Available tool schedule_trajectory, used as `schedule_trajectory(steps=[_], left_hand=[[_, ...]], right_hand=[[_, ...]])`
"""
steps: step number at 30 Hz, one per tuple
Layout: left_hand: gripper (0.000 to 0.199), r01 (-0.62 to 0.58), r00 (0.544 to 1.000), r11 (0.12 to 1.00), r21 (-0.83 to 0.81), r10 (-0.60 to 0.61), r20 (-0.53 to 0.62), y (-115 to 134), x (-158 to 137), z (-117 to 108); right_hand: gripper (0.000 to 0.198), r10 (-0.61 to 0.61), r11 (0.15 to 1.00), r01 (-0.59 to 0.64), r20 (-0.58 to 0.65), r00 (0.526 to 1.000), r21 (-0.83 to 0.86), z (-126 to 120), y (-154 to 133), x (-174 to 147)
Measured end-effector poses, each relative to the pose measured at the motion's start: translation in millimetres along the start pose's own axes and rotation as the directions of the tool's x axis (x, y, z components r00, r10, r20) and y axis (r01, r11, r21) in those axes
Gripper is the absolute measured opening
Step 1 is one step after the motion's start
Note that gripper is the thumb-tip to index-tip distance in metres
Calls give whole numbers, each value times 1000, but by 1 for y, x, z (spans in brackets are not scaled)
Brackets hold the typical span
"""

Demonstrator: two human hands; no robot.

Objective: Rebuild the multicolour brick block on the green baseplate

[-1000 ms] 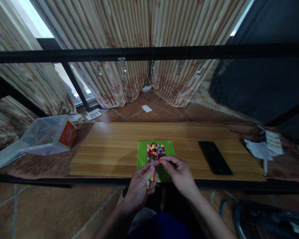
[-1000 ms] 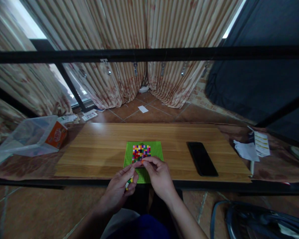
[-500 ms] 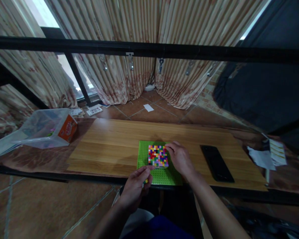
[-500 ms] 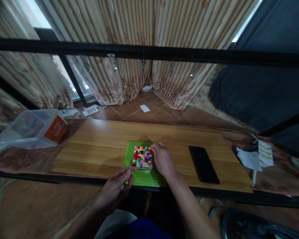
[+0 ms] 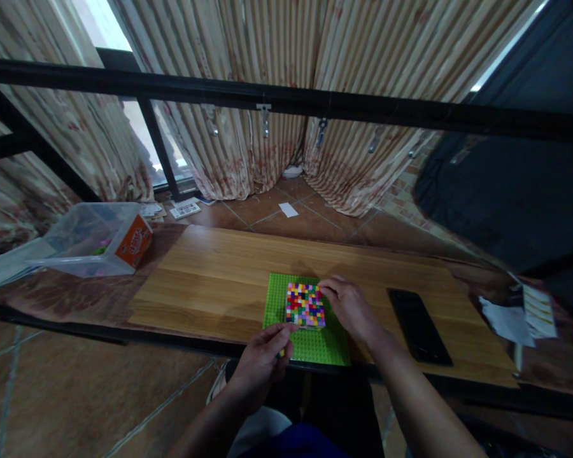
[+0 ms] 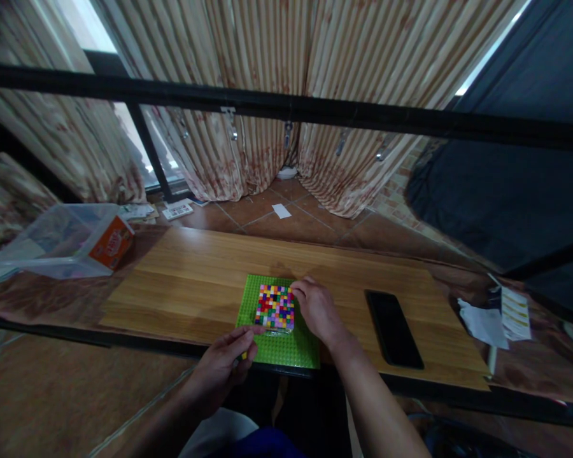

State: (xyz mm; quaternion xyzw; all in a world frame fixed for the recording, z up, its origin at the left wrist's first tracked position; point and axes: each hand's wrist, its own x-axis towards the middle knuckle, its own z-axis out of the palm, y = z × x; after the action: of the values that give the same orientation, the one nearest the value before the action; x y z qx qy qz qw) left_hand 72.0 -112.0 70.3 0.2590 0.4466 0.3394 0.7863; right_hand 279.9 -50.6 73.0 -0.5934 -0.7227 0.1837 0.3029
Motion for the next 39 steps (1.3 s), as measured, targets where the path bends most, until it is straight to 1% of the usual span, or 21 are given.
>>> schedule_trajectory(steps=[4,7,9,10,12,14,16,17,19,21,23,26,30,33,36,39], left_hand=[[36,-6,1000,1000,7,6,11,-3,1,3],[34,-14,999,1000,-21,15,41,-3,-1,5],[30,-7,999,995,-98,12,51,0,-3,5],[28,5,999,986,-166,4,52,2,-5,5],[24,49,998,938,-342,-29,64,8,-6,4],[20,109,993,849,-517,-68,98,13,-7,2],[18,143,989,758,-636,-87,120,17,-8,1],[18,144,989,719,-680,-88,117,18,-7,1],[17,118,993,660,-742,-77,89,19,-7,2],[18,77,997,628,-774,-55,54,19,-6,4],[18,42,999,630,-775,-32,28,18,-5,7],[17,13,1000,675,-737,-5,13,17,-5,11],[15,-16,998,744,-668,48,30,13,-6,14],[14,-38,995,776,-629,90,51,10,-6,15],[14,-52,992,783,-620,113,61,10,-6,16],[15,-54,992,760,-648,114,51,11,-7,19]], right_hand=[[23,7,1000,-7,18,1000,7,1,1,0],[23,13,1000,-14,15,1000,26,2,4,0],[23,9,999,-9,4,1000,32,4,5,-2],[23,13,999,-13,-19,1000,35,4,5,-4],[26,46,998,-42,-92,995,48,6,1,-10],[30,97,993,-84,-185,978,79,7,-7,-19],[29,122,988,-96,-236,964,117,7,-22,-32],[28,112,987,-81,-235,966,137,7,-31,-39],[25,81,979,-41,-195,978,202,7,-51,-54],[22,38,962,8,-163,986,271,8,-69,-69],[21,6,952,32,-122,992,305,11,-84,-81],[21,-8,944,36,-86,996,328,16,-98,-90],[19,16,950,16,-100,995,313,25,-102,-91],[18,23,962,11,-122,992,273,31,-101,-88],[17,26,966,11,-140,990,257,35,-101,-87],[16,45,965,-5,-148,988,264,36,-103,-88]])
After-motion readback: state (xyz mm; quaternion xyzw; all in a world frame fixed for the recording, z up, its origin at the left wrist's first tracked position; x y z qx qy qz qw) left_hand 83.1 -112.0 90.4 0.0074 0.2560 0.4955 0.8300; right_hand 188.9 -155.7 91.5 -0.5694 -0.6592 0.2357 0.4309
